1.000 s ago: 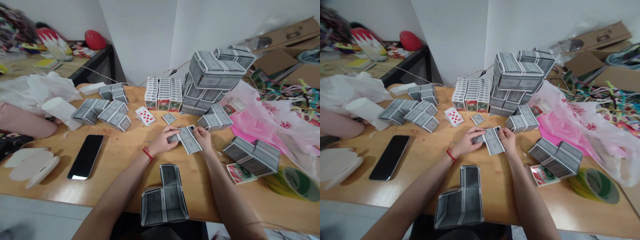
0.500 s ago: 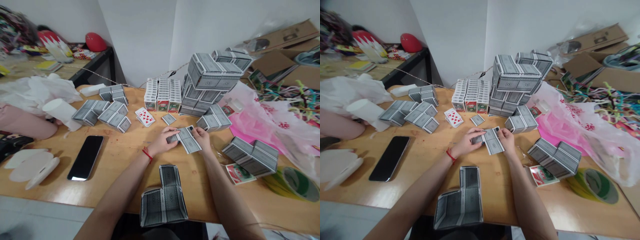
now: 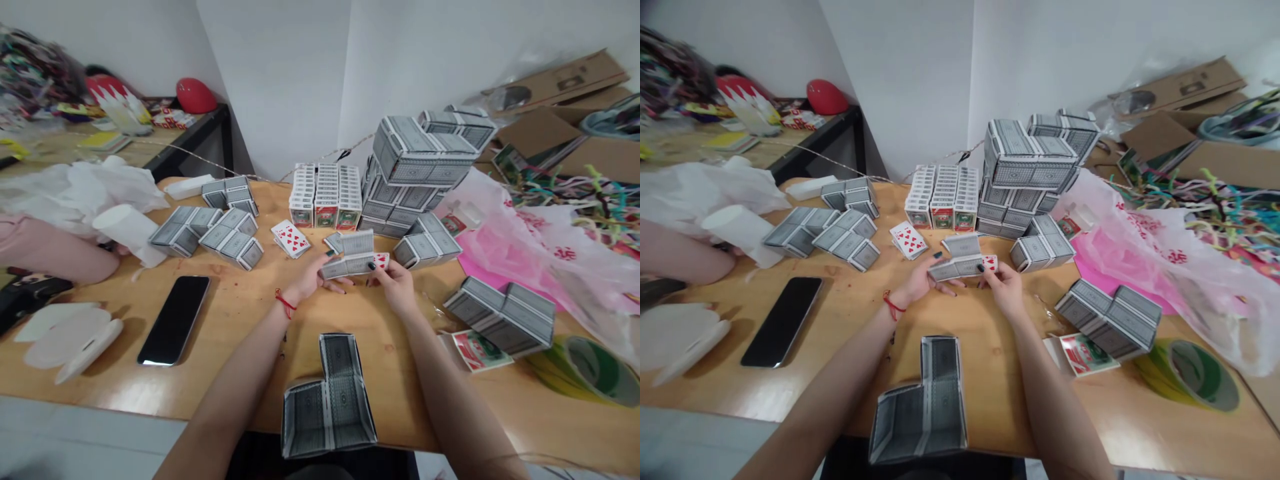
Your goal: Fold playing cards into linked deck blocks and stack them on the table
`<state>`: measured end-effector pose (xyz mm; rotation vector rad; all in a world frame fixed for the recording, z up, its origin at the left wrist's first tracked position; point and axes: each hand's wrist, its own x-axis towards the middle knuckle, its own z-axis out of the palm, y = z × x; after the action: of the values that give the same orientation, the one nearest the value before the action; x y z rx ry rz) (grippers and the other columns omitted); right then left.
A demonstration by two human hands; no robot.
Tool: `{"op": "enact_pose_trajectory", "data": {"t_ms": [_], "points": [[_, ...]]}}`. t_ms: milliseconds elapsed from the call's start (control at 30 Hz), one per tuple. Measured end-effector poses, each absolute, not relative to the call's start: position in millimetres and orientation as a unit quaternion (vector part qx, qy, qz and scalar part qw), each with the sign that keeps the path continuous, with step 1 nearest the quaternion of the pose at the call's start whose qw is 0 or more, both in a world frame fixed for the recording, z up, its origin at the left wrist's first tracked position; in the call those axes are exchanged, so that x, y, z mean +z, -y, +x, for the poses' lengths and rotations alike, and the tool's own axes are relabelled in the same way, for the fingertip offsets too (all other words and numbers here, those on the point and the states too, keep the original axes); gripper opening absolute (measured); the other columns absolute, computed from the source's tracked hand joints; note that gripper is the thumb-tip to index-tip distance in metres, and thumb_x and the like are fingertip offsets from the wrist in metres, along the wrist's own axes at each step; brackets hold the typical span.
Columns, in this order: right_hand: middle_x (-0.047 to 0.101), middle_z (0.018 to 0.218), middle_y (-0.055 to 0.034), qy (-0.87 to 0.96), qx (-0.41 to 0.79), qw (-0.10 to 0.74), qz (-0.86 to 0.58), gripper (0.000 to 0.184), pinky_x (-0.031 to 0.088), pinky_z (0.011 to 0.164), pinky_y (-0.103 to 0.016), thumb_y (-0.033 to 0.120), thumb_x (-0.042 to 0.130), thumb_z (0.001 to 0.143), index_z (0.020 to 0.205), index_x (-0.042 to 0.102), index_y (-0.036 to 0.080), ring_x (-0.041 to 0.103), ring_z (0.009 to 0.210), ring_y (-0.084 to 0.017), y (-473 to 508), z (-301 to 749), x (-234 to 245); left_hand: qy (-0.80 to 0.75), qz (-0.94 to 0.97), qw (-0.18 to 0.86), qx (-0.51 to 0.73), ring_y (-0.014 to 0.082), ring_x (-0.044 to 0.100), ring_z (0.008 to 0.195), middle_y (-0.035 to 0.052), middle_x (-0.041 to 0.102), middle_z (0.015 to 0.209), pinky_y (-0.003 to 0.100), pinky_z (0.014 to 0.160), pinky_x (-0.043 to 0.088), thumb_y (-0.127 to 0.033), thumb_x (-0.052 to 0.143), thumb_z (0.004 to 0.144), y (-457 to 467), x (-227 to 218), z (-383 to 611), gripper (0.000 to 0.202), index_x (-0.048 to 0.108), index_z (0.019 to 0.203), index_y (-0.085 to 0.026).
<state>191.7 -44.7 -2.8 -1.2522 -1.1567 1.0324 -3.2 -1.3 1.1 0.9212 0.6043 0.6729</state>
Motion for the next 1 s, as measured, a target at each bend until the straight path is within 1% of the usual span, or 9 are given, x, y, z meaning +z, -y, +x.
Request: {"op": "enact_pose_trajectory", "data": {"t_ms": [100, 167, 233, 367, 533, 667, 767, 900, 1000], "points": [[0.056, 0.050, 0.0014, 0.460, 0.445, 0.528, -0.558, 0.030, 0.037, 0.040, -0.021, 0.045, 0.061, 0.069, 0.065, 0.054, 0.016, 0.047, 0.040, -0.008, 46, 188, -1, -0.288, 0.406, 0.800, 0.335, 0.0241, 0.064, 0.077, 0.0129, 0.066, 0.092, 0.033, 0.058, 0.053, -0.048, 0.051, 0.072, 0, 3, -3, 0.047, 0.055, 0.102, -0.012], [0.058, 0.052, 0.0014, 0.440, 0.472, 0.529, -0.551, 0.031, 0.037, 0.038, -0.020, 0.046, 0.062, 0.068, 0.073, 0.054, 0.016, 0.048, 0.038, -0.008, 46, 186, -1, -0.320, 0.424, 0.769, 0.355, 0.0216, 0.065, 0.074, 0.0113, 0.066, 0.091, 0.032, 0.060, 0.054, -0.037, 0.063, 0.066, 2, 4, 0, 0.041, 0.056, 0.098, -0.011], [0.060, 0.053, 0.0025, 0.427, 0.508, 0.528, -0.530, 0.034, 0.037, 0.037, -0.019, 0.046, 0.063, 0.066, 0.082, 0.052, 0.018, 0.049, 0.036, -0.008, 46, 185, -2, -0.348, 0.438, 0.739, 0.375, 0.0192, 0.064, 0.070, 0.0098, 0.067, 0.087, 0.029, 0.059, 0.054, -0.029, 0.068, 0.063, 4, 4, 3, 0.039, 0.057, 0.094, -0.011], [0.061, 0.052, 0.0026, 0.414, 0.552, 0.521, -0.502, 0.035, 0.035, 0.033, -0.018, 0.045, 0.063, 0.065, 0.082, 0.049, 0.018, 0.050, 0.034, -0.009, 46, 185, -3, -0.362, 0.452, 0.718, 0.387, 0.0158, 0.063, 0.058, 0.0073, 0.067, 0.074, 0.025, 0.051, 0.052, -0.031, 0.066, 0.064, 5, 3, 6, 0.031, 0.058, 0.085, -0.011], [0.063, 0.055, 0.0003, 0.412, 0.555, 0.518, -0.503, 0.033, 0.035, 0.033, -0.018, 0.043, 0.063, 0.066, 0.082, 0.049, 0.017, 0.050, 0.034, -0.009, 47, 184, -1, -0.387, 0.464, 0.687, 0.404, 0.0126, 0.059, 0.047, 0.0037, 0.064, 0.062, 0.022, 0.044, 0.047, -0.029, 0.067, 0.062, 3, 2, 5, 0.025, 0.055, 0.076, -0.011], [0.066, 0.061, -0.0019, 0.395, 0.574, 0.537, -0.475, 0.032, 0.040, 0.034, -0.019, 0.041, 0.063, 0.068, 0.085, 0.049, 0.018, 0.051, 0.035, -0.009, 51, 176, 0, -0.400, 0.422, 0.654, 0.485, 0.0091, 0.055, 0.043, -0.0016, 0.059, 0.056, 0.019, 0.041, 0.042, -0.027, 0.067, 0.061, -2, -1, 7, 0.023, 0.054, 0.072, -0.013], [0.068, 0.068, -0.0041, 0.374, 0.613, 0.533, -0.448, 0.029, 0.044, 0.037, -0.022, 0.042, 0.060, 0.071, 0.083, 0.048, 0.018, 0.055, 0.038, -0.011, 57, 159, -1, -0.364, 0.350, 0.661, 0.555, 0.0075, 0.056, 0.050, -0.0019, 0.060, 0.062, 0.018, 0.045, 0.043, -0.028, 0.066, 0.062, -2, -1, 11, 0.021, 0.056, 0.074, -0.014], [0.068, 0.073, -0.0056, 0.397, 0.666, 0.467, -0.426, 0.028, 0.045, 0.037, -0.022, 0.043, 0.058, 0.072, 0.080, 0.049, 0.017, 0.058, 0.042, -0.012, 63, 133, 1, -0.318, 0.303, 0.748, 0.498, 0.0123, 0.060, 0.060, 0.0035, 0.065, 0.080, 0.023, 0.050, 0.047, -0.038, 0.056, 0.070, 5, 3, 17, 0.032, 0.058, 0.093, -0.017], [0.068, 0.066, -0.0033, 0.417, 0.665, 0.448, -0.428, 0.029, 0.041, 0.034, -0.018, 0.045, 0.054, 0.074, 0.074, 0.049, 0.017, 0.056, 0.038, -0.010, 65, 122, 3, -0.323, 0.287, 0.741, 0.514, 0.0174, 0.062, 0.082, 0.0058, 0.063, 0.099, 0.027, 0.061, 0.050, -0.040, 0.050, 0.074, 7, 7, 20, 0.036, 0.055, 0.103, -0.020]]}}
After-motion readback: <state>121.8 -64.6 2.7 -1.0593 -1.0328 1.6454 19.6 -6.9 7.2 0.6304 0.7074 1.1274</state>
